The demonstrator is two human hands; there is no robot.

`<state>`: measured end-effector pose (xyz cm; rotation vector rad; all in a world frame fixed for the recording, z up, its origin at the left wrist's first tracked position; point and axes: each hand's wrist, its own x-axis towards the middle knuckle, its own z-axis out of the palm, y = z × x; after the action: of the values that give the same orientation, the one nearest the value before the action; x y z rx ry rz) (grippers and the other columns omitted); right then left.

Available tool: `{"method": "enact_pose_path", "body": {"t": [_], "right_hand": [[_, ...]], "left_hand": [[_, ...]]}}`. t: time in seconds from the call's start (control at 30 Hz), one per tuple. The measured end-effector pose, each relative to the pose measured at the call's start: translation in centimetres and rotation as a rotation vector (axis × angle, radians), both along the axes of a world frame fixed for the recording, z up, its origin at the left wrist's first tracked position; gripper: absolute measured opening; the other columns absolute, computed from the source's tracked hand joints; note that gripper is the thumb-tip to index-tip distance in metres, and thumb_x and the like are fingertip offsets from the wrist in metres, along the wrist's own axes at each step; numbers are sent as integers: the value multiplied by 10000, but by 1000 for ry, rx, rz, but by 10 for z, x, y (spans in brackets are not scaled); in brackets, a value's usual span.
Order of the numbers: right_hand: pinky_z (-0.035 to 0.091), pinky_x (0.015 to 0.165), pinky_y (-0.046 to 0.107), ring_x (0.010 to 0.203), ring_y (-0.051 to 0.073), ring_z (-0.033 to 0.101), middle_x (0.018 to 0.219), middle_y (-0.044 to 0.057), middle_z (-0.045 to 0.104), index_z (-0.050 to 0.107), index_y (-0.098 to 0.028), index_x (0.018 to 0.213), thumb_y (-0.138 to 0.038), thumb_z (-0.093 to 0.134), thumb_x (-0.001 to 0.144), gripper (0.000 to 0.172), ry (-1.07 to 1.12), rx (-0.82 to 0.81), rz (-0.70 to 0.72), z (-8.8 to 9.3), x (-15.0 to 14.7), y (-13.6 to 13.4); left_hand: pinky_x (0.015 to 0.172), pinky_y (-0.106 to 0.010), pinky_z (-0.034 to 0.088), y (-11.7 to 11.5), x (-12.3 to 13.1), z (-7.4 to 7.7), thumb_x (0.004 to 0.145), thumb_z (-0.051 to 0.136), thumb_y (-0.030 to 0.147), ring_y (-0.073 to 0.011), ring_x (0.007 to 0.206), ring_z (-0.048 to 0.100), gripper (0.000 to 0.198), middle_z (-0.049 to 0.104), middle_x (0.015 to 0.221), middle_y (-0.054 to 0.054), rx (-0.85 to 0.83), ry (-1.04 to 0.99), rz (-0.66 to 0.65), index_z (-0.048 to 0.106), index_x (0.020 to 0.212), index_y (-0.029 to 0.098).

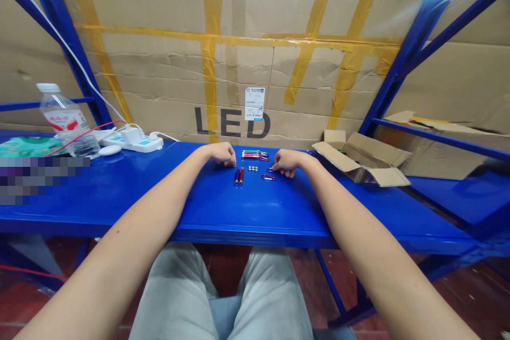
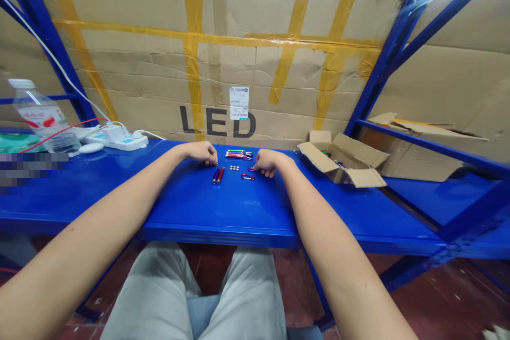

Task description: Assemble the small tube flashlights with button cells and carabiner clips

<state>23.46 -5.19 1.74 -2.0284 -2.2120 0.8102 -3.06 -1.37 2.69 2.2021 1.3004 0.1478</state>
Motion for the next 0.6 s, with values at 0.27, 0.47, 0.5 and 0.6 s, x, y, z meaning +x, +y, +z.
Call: {"method": "enact_pose_path", "body": {"t": [0.27, 0.47, 0.5, 0.6], "right_hand": [[411, 472, 263, 428, 100, 457, 516, -12, 521, 651, -151, 730, -342, 743, 747, 212, -63, 45, 113, 3, -3, -4], [390, 498, 247, 472, 102, 472, 549, -14, 538, 636, -168, 737, -347, 735, 736, 205, -48, 13, 230, 7, -5, -8], [386, 499, 247, 475, 103, 472, 548, -15, 536, 628, -171, 734, -352, 727, 743, 207, -48, 9, 242, 7, -5, -9], [377, 507, 254, 474, 106, 458, 536, -13, 526, 619, -170, 727, -381, 680, 790, 228, -57, 19, 266, 11, -5, -11]], "left_hand": [[608, -265, 385, 6, 1, -6, 611, 624, 244, -154, 673, 570, 185, 693, 703, -30, 2, -18, -132, 741, 738, 178], [619, -261, 405, 6, -1, -4, 616, 630, 253, -157, 690, 585, 184, 704, 739, -32, -14, -37, -134, 735, 747, 176], [627, -260, 411, 5, -1, -4, 623, 627, 252, -155, 691, 589, 182, 708, 754, -33, -7, -47, -129, 730, 750, 174], [660, -264, 433, 5, 1, -4, 663, 617, 256, -151, 687, 599, 193, 716, 785, -45, 74, -93, -108, 724, 791, 158]]}}
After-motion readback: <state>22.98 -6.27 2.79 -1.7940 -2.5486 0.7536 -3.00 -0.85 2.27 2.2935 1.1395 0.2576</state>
